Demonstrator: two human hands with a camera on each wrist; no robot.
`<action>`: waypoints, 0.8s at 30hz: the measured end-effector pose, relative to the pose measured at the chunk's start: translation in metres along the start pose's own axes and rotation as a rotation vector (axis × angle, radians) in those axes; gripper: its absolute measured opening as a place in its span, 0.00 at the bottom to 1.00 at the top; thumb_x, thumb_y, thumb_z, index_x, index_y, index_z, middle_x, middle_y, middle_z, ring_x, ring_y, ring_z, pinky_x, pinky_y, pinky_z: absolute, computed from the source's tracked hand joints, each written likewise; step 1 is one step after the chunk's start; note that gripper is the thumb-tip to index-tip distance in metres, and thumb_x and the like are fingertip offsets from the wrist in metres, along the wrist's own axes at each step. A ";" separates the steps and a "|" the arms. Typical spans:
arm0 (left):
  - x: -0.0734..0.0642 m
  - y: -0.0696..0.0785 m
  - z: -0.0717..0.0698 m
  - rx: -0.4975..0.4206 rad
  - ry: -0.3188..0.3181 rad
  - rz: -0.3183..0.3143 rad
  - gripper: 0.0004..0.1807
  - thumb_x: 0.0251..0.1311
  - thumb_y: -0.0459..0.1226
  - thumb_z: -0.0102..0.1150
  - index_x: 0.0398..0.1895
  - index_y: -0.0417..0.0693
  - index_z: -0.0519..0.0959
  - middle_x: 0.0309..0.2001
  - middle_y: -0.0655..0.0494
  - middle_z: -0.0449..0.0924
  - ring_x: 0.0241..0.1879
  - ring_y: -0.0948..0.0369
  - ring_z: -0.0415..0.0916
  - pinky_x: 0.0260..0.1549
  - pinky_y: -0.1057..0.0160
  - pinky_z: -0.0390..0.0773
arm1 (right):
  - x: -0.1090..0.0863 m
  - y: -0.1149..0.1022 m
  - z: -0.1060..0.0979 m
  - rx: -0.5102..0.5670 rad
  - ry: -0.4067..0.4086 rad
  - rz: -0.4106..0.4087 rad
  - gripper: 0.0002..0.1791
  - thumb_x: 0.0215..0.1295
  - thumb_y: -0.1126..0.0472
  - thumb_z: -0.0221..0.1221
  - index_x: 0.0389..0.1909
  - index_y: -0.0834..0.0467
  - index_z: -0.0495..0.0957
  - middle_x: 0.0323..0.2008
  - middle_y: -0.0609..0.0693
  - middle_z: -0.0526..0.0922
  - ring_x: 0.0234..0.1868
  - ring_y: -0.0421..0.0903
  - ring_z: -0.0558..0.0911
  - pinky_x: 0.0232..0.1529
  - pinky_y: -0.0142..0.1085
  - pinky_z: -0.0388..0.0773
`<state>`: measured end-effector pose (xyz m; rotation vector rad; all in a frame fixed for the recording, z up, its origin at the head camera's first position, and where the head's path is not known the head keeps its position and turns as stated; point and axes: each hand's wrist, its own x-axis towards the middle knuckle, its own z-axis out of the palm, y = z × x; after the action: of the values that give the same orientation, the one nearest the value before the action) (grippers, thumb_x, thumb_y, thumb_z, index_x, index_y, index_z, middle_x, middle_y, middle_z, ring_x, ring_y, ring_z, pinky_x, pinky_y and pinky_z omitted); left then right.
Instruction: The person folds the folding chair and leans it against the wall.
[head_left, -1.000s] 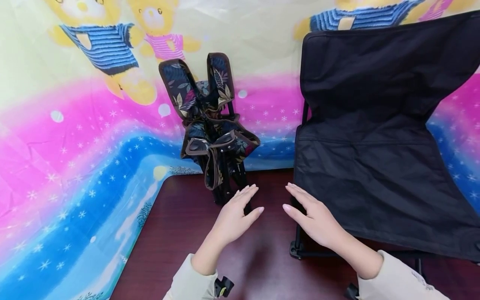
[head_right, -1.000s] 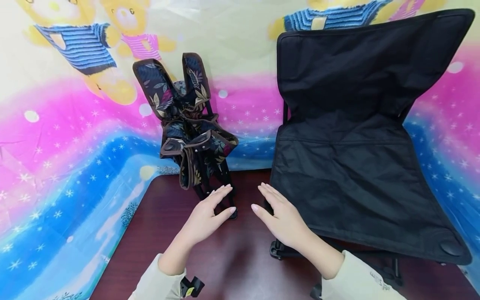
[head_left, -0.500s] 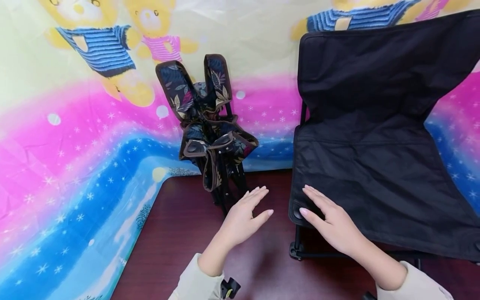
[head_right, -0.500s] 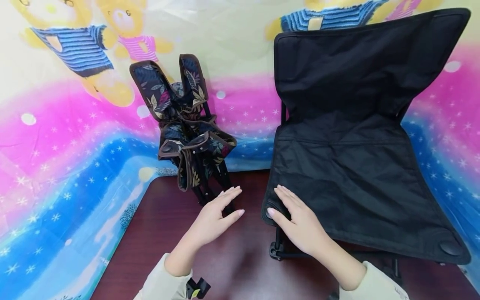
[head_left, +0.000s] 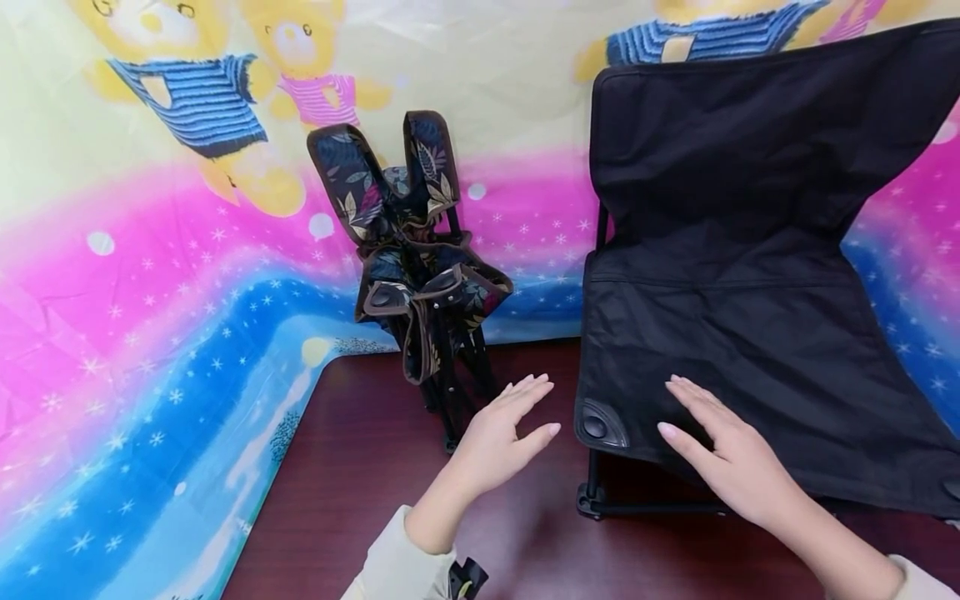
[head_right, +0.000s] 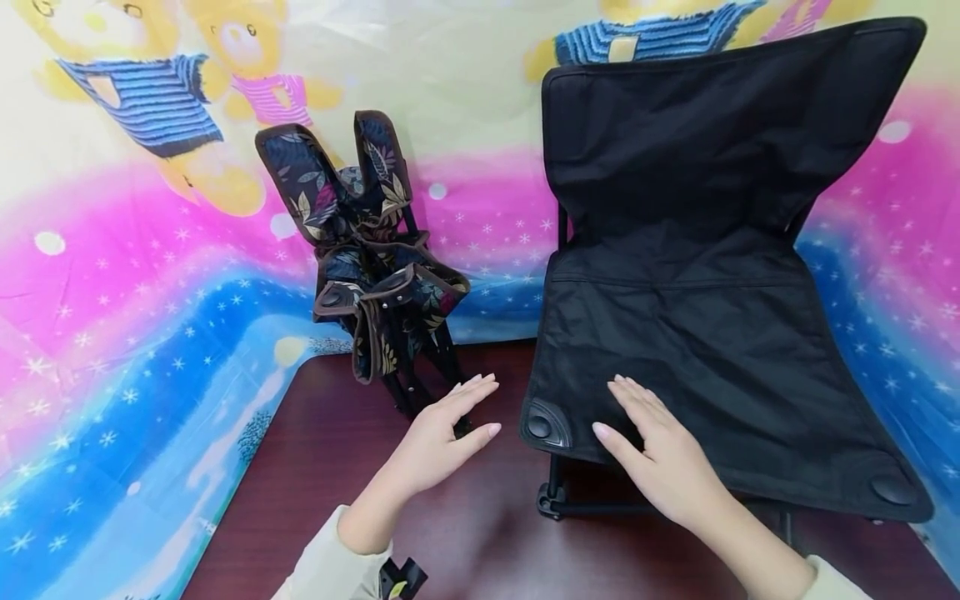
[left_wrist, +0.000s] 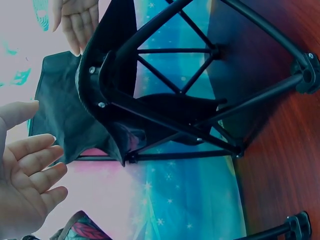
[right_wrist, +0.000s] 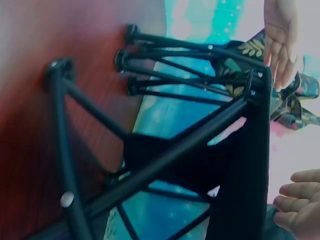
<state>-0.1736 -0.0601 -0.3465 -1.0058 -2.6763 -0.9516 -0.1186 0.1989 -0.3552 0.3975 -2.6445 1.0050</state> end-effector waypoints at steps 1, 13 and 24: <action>0.001 0.001 0.001 0.006 -0.004 0.008 0.27 0.57 0.48 0.49 0.60 0.50 0.63 0.60 0.59 0.59 0.61 0.66 0.49 0.59 0.64 0.50 | -0.002 0.002 -0.002 -0.011 0.007 -0.004 0.29 0.61 0.53 0.51 0.61 0.59 0.58 0.60 0.59 0.58 0.62 0.53 0.52 0.60 0.43 0.47; 0.009 0.012 0.011 0.114 -0.050 0.067 0.31 0.56 0.50 0.49 0.62 0.49 0.59 0.63 0.61 0.52 0.63 0.68 0.41 0.60 0.63 0.45 | -0.017 0.020 -0.017 -0.103 0.034 -0.013 0.30 0.60 0.55 0.51 0.61 0.64 0.57 0.61 0.63 0.56 0.64 0.51 0.48 0.59 0.22 0.33; 0.012 0.016 0.024 0.228 -0.090 0.138 0.32 0.55 0.51 0.49 0.61 0.48 0.61 0.63 0.57 0.55 0.63 0.67 0.38 0.60 0.59 0.43 | -0.032 0.038 -0.025 -0.165 0.000 0.056 0.33 0.61 0.54 0.50 0.61 0.68 0.53 0.61 0.67 0.50 0.64 0.54 0.42 0.61 0.35 0.27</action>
<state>-0.1701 -0.0301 -0.3533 -1.1870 -2.6664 -0.5737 -0.0988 0.2482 -0.3718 0.2882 -2.7266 0.7936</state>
